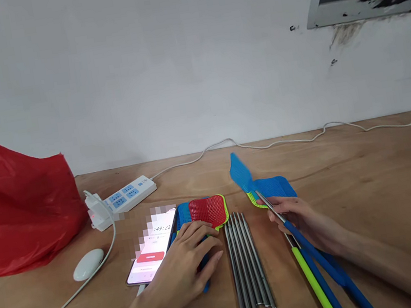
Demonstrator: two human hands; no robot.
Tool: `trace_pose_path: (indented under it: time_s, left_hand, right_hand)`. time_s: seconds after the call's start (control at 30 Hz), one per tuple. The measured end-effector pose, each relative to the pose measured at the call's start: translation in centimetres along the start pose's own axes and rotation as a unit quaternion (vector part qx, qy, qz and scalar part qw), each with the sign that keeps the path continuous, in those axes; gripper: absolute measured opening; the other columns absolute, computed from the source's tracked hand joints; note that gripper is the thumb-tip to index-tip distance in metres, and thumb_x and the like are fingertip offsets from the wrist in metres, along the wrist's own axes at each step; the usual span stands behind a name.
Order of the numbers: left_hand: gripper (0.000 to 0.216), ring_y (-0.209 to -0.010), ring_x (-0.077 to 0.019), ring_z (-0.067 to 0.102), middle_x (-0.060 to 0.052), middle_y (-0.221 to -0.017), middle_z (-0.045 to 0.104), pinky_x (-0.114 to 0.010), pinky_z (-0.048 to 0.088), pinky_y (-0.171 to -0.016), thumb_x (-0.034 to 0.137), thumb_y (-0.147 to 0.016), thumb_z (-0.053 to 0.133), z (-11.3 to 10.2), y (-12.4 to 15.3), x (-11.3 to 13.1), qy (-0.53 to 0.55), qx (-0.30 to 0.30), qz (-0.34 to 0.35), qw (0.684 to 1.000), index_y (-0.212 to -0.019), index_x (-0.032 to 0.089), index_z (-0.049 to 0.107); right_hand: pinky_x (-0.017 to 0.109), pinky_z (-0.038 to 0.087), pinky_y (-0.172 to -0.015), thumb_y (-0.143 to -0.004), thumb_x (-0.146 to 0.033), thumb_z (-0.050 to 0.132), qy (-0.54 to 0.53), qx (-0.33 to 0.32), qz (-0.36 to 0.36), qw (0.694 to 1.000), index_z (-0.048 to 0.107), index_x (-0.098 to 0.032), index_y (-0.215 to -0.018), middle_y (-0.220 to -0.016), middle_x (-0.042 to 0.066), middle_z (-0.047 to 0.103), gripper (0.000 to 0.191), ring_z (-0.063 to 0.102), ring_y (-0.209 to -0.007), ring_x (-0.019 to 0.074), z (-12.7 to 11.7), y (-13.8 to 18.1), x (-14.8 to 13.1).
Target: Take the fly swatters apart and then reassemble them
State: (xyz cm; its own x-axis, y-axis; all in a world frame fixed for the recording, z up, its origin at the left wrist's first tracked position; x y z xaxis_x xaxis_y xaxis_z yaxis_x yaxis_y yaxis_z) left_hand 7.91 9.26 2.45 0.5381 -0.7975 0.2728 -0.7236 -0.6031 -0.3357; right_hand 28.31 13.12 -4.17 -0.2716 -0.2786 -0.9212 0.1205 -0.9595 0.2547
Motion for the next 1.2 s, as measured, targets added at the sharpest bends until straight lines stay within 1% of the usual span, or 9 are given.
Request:
trace_pose_path:
  time_s: [0.13, 0.33, 0.47, 0.6, 0.8, 0.9, 1.0, 1.1, 1.2]
  left_hand:
    - [0.017, -0.109, -0.0254, 0.057, -0.006, -0.112, 0.067, -0.043, 0.045, -0.095, 0.019, -0.099, 0.050, 0.4, 0.1, -0.2, 0.003, -0.013, -0.002, 1.000, -0.105, 0.022, 0.065]
    - [0.017, -0.108, -0.0247, 0.058, -0.006, -0.110, 0.068, -0.042, 0.045, -0.095, 0.019, -0.099, 0.049, 0.4, 0.1, -0.2, 0.007, -0.019, -0.008, 1.000, -0.105, 0.022, 0.065]
    - [0.017, -0.108, -0.0250, 0.058, -0.006, -0.110, 0.067, -0.042, 0.046, -0.095, 0.019, -0.099, 0.049, 0.3, 0.0, -0.2, 0.007, -0.016, -0.006, 1.000, -0.105, 0.022, 0.064]
    - [0.016, -0.108, -0.0252, 0.057, -0.006, -0.110, 0.067, -0.042, 0.045, -0.094, 0.019, -0.100, 0.049, 0.5, 0.0, -0.2, 0.011, -0.021, -0.006, 1.000, -0.104, 0.022, 0.064]
    - [0.017, -0.098, -0.0220, 0.059, -0.004, -0.101, 0.068, -0.038, 0.046, -0.090, 0.021, -0.101, 0.048, 0.0, -0.1, 0.0, 0.078, -0.009, -0.029, 0.997, -0.102, 0.022, 0.065]
    - [0.020, -0.086, -0.0183, 0.060, -0.002, -0.092, 0.066, -0.032, 0.047, -0.080, 0.027, -0.103, 0.045, 0.1, 0.2, 0.0, 0.151, -0.016, -0.053, 0.987, -0.100, 0.022, 0.064]
    - [0.025, -0.080, -0.0163, 0.059, 0.000, -0.090, 0.066, -0.028, 0.046, -0.073, 0.037, -0.104, 0.042, 0.5, 0.5, -0.4, 0.203, -0.024, -0.092, 0.975, -0.103, 0.023, 0.064]
    - [0.030, -0.071, -0.0151, 0.055, 0.002, -0.079, 0.061, -0.026, 0.043, -0.063, 0.047, -0.102, 0.045, 1.3, 0.8, -1.0, 0.232, -0.043, -0.129, 0.963, -0.110, 0.024, 0.063]
    - [0.034, -0.065, -0.0139, 0.050, 0.004, -0.072, 0.056, -0.024, 0.038, -0.057, 0.051, -0.101, 0.045, 2.3, 1.0, -1.2, 0.234, -0.078, -0.151, 0.957, -0.106, 0.023, 0.063]
  right_hand:
    - [0.018, 0.029, -0.041, -0.076, -0.042, 0.074, -0.009, -0.018, 0.040, 0.999, 0.071, -0.018, -0.085, -0.061, -0.002, 0.061, 0.026, 0.039, -0.047, 0.0071, 0.6, 0.1, 0.5]
    - [0.018, 0.027, -0.037, -0.077, -0.044, 0.073, -0.048, -0.031, 0.062, 0.996, 0.068, -0.018, -0.075, -0.063, -0.001, 0.060, 0.027, 0.037, -0.044, 0.0058, 1.6, 0.6, 0.2]
    - [0.018, 0.035, -0.039, -0.081, -0.040, 0.069, -0.054, -0.042, 0.070, 0.995, 0.070, -0.017, -0.076, -0.067, 0.000, 0.061, 0.024, 0.041, -0.045, 0.0061, 1.7, 0.7, 0.3]
    - [0.016, 0.046, -0.049, -0.083, -0.033, 0.072, -0.098, -0.037, 0.055, 0.993, 0.075, -0.016, -0.079, -0.076, 0.003, 0.068, 0.018, 0.051, -0.055, 0.0073, 1.2, 0.4, 0.3]
    - [0.015, 0.053, -0.059, -0.078, -0.033, 0.081, -0.139, -0.057, 0.029, 0.988, 0.079, -0.018, -0.086, -0.085, 0.004, 0.074, 0.016, 0.063, -0.065, 0.0080, 1.1, 0.2, 0.4]
    - [0.016, 0.055, -0.071, -0.082, -0.034, 0.078, -0.132, -0.082, 0.014, 0.988, 0.080, -0.019, -0.093, -0.100, 0.006, 0.076, 0.019, 0.071, -0.084, 0.0122, 1.9, 0.4, 0.2]
    - [0.022, 0.055, -0.083, -0.086, -0.037, 0.072, -0.115, -0.110, 0.007, 0.987, 0.078, -0.021, -0.103, -0.120, 0.008, 0.073, 0.023, 0.070, -0.101, 0.0163, 2.8, 0.7, 0.1]
    - [0.028, 0.052, -0.092, -0.088, -0.038, 0.069, -0.098, -0.166, -0.006, 0.981, 0.076, -0.023, -0.110, -0.124, 0.009, 0.071, 0.028, 0.069, -0.108, 0.0185, 4.0, 1.3, -0.2]
    - [0.035, 0.050, -0.097, -0.087, -0.036, 0.068, -0.080, -0.217, -0.002, 0.973, 0.074, -0.023, -0.115, -0.123, 0.010, 0.071, 0.032, 0.067, -0.111, 0.0223, 5.2, 2.1, -0.3]
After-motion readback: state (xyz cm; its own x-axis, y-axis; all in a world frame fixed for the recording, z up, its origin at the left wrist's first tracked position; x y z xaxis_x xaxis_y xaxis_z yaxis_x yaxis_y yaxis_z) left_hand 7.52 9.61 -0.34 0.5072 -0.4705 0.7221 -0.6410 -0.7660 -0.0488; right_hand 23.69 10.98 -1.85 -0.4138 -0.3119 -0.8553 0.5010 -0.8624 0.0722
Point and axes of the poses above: each hand's wrist, its own y-axis away from the middle knuckle, its own z-axis out of the palm, x = y × z, the point moved 10 cm from there along -y, towards the middle knuckle
